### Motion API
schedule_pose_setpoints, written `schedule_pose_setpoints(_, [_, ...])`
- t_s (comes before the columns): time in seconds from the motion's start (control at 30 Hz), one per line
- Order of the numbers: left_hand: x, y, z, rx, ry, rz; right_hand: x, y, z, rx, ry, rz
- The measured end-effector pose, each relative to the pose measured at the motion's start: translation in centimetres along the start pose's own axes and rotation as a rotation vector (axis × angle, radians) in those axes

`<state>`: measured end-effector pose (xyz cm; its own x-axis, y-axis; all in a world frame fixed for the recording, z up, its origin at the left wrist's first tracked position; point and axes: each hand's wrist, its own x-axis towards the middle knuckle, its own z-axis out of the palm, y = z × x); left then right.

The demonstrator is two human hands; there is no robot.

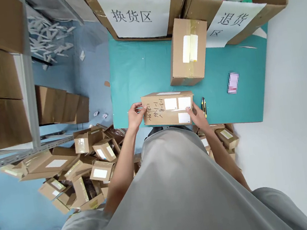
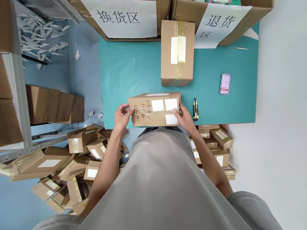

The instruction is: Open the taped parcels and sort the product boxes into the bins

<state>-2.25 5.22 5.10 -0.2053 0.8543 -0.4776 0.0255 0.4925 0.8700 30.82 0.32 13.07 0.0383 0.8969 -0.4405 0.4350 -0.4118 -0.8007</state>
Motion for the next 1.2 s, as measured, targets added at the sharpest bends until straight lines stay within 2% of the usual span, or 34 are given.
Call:
schedule_pose_setpoints(0.13, [-0.2, 0.7, 1.5, 0.061, -0.033, -0.022, 2.5, 3.6, 0.4, 0.169, -0.009, 0.132])
schedule_pose_setpoints(0.27, [-0.6, 1.8, 2.8, 0.101, -0.029, 0.046, 3.4, 4.5, 0.3, 0.267, 0.011, 0.23])
schedule_pose_setpoints(0.37, [-1.3, 2.7, 2.3, 0.115, -0.013, 0.127, 3.1, 4.2, -0.3, 0.299, 0.09, 0.19])
schedule_pose_setpoints(0.47, [-1.8, 2.4, 1.1, 0.099, 0.016, 0.144, 2.2, 4.2, -0.7, 0.294, 0.137, 0.142])
schedule_pose_setpoints(0.6, [-2.1, -0.1, 0.4, 0.101, -0.003, 0.024, 1.1, 5.5, -0.2, 0.188, 0.046, 0.098])
schedule_pose_setpoints(0.7, [-2.4, -2.4, 0.6, 0.118, -0.051, -0.108, 0.6, 7.0, 0.5, 0.128, -0.007, 0.123])
schedule_pose_setpoints(0.77, [-2.8, -3.5, 0.9, 0.111, -0.055, -0.146, 0.3, 7.9, 0.9, 0.141, -0.024, 0.151])
schedule_pose_setpoints(0.87, [-3.4, -4.3, 1.5, 0.051, -0.072, -0.199, -0.1, 8.6, 1.3, 0.229, -0.04, 0.177])
schedule_pose_setpoints(1.0, [-4.0, -4.2, 1.8, 0.024, -0.075, -0.302, -0.9, 8.4, 1.8, 0.306, -0.079, 0.207])
schedule_pose_setpoints(1.1, [-4.2, -3.5, 1.2, 0.044, -0.054, -0.251, -1.2, 7.7, 1.4, 0.267, -0.046, 0.178])
schedule_pose_setpoints(1.2, [-4.0, -2.0, 0.3, 0.047, -0.045, -0.095, -0.9, 6.8, 0.2, 0.259, 0.044, 0.118])
